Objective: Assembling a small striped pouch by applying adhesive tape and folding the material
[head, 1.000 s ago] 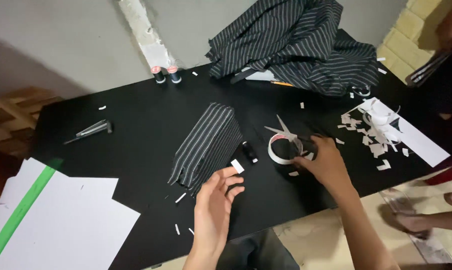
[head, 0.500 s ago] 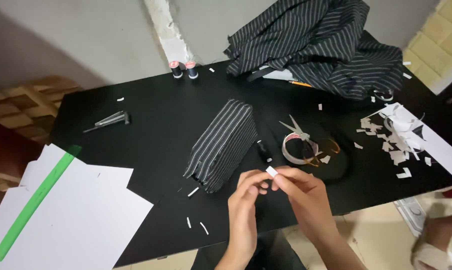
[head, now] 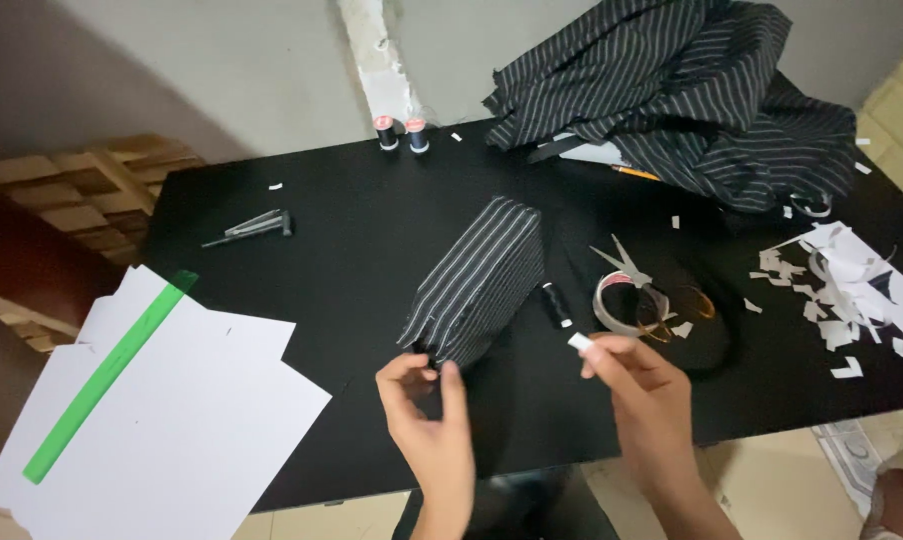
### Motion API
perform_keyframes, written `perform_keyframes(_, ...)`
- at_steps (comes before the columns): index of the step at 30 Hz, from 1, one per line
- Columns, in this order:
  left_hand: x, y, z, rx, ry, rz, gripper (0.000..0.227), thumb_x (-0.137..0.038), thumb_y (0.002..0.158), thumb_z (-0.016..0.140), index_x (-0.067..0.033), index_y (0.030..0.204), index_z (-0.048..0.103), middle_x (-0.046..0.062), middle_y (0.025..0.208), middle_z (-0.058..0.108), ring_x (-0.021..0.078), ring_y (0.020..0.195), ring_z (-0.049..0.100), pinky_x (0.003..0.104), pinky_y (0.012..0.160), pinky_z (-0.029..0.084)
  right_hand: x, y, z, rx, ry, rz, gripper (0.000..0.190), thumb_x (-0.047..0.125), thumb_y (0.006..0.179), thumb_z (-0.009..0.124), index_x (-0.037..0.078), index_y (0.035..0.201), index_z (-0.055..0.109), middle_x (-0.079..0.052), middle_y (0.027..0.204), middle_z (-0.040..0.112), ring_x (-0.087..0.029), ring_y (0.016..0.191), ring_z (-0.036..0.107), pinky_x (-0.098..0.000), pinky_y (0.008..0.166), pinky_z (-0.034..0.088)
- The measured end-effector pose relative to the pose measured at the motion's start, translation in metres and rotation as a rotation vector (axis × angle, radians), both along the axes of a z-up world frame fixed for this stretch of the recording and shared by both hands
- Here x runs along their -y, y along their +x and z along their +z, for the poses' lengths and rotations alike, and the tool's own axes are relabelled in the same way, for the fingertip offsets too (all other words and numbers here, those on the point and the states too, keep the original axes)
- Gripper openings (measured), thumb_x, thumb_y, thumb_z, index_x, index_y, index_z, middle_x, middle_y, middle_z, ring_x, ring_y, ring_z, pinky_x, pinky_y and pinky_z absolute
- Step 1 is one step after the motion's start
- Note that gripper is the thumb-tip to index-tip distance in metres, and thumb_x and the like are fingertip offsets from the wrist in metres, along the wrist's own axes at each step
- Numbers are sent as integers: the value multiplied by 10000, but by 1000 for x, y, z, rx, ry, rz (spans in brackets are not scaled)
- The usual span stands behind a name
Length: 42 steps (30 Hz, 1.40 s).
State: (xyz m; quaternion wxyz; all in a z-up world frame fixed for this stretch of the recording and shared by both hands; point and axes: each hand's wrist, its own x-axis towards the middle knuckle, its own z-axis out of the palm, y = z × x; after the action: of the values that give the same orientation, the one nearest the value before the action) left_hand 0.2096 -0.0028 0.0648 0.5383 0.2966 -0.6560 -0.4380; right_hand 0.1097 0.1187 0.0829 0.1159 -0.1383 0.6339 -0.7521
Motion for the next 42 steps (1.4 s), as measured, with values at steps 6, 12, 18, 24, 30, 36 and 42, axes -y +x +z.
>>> perform_keyframes(6, 14, -2, -8, -76, 598, -42, 172, -176, 827, 666, -111, 967, 590, 4, 874, 586, 101, 796, 542, 237, 774, 435, 0, -1, -1, 82, 29, -15, 139, 111, 854, 621, 12, 936, 673, -95, 732, 593, -184, 762, 573, -323, 851, 439)
perform_keyframes(12, 20, -3, -4, -125, 511, 9, 112, -124, 797, 711, -61, 872, 657, 11, 740, 616, 76, 722, 575, 229, 793, 489, 2, 1, -1, 116, -14, 38, 196, 96, 844, 608, -26, 989, 658, -130, 786, 619, -198, 691, 538, -338, 817, 444)
perform_keyframes(18, 25, 3, -3, -36, 337, 69, 34, -113, 809, 696, -81, 816, 706, -1, 759, 679, 77, 734, 598, 219, 724, 480, 4, 0, -12, 60, -62, 79, 202, 70, 867, 566, -56, 1007, 639, -154, 802, 632, -207, 675, 534, -329, 750, 447)
perform_keyframes(24, 22, 1, -2, -116, 450, 15, 55, -55, 817, 677, -70, 866, 657, -14, 699, 574, 64, 671, 513, 219, 711, 451, 14, 4, 8, -82, 42, 109, 201, 102, 842, 591, 3, 988, 687, -127, 758, 671, -191, 645, 585, -341, 808, 494)
perform_keyframes(30, 28, 3, -15, -315, 864, -196, 321, -227, 893, 504, 35, 986, 665, 137, 868, 695, 143, 509, 458, 270, 510, 308, 38, 14, 3, -335, 174, 124, 316, 55, 797, 643, 42, 1112, 618, -60, 858, 711, -109, 790, 642, -236, 772, 521)
perform_keyframes(36, -2, 5, -6, -418, 1190, -512, 433, -276, 918, 455, 103, 1015, 641, 139, 700, 593, 210, 654, 535, 332, 635, 403, 46, 24, -14, -762, 380, 53, 484, 155, 755, 748, 122, 1204, 569, 10, 939, 637, -132, 883, 590, -263, 830, 471)
perform_keyframes(42, -17, -6, -20, -470, 1301, -544, 320, -213, 908, 471, 72, 980, 599, 143, 779, 573, 218, 720, 520, 336, 676, 420, 31, 21, -21, -642, 440, -22, 504, 133, 734, 741, 168, 1209, 576, 39, 895, 664, -68, 865, 639, -218, 875, 447)
